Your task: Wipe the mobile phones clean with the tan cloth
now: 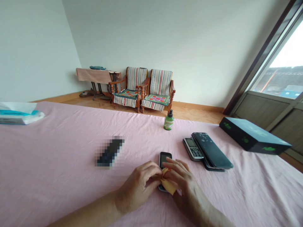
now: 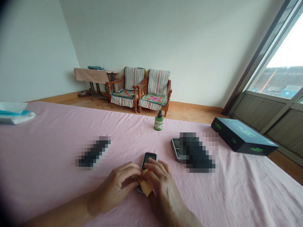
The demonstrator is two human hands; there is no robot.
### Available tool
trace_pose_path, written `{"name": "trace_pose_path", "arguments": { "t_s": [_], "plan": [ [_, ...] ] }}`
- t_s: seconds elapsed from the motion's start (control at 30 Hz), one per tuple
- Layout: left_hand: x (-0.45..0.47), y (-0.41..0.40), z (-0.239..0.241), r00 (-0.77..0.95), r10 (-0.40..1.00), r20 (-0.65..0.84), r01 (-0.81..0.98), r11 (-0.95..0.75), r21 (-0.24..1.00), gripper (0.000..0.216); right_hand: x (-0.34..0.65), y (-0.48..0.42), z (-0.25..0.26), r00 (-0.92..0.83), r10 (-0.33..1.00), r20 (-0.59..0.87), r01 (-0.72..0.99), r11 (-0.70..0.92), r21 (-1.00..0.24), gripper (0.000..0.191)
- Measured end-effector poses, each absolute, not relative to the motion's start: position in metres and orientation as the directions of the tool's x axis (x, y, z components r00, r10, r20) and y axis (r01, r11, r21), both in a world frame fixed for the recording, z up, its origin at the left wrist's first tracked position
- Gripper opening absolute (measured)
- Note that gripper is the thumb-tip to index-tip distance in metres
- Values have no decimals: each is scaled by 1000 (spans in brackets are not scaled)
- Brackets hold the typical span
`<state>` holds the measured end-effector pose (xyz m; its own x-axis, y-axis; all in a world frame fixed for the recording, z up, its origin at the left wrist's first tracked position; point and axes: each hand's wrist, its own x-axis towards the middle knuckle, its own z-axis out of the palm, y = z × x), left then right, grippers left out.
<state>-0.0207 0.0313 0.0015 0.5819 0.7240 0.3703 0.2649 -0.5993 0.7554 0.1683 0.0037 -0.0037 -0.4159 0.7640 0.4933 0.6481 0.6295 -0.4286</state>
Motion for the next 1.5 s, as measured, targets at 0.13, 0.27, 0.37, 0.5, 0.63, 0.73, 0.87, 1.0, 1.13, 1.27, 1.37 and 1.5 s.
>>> {"name": "trace_pose_path", "arguments": {
  "t_s": [0.13,0.27,0.37,0.5,0.63,0.73,0.87,1.0,1.13,1.27,1.37,1.5],
  "plan": [
    [-21,31,0,589,685,428,203,-639,742,20,165,5,-5,-404,740,537,596,659,-459,33],
    [-22,31,-1,587,673,449,155,-638,754,24,165,3,-7,-395,761,515,586,641,-497,21],
    [-22,31,-3,566,716,408,123,-563,817,21,165,0,-6,-432,754,494,585,651,-483,22],
    [-20,32,-5,560,772,300,36,-384,923,13,162,-3,-5,-460,749,476,594,659,-462,36],
    [-20,33,-3,555,806,205,-27,-229,973,12,158,-4,-7,-426,781,457,630,618,-470,37],
    [-20,34,-1,543,819,186,0,-221,975,12,157,-4,-11,-387,812,436,641,577,-506,33],
    [-19,34,-1,495,841,218,78,-293,953,7,157,-3,-10,-393,827,403,668,558,-492,27],
    [-19,36,0,433,872,229,154,-322,934,2,157,-4,-6,-436,815,383,702,574,-422,22],
    [-18,36,3,439,863,249,196,-362,911,6,159,-4,-9,-448,810,379,712,580,-396,24],
    [-19,35,2,422,852,310,260,-441,859,10,163,-3,-14,-380,853,357,726,515,-457,35],
    [-19,34,0,418,850,319,323,-467,823,11,167,-2,-16,-352,873,336,719,483,-500,38],
    [-18,34,0,449,855,259,378,-444,812,20,172,0,-16,-357,894,269,684,447,-577,37]
  ]
}}
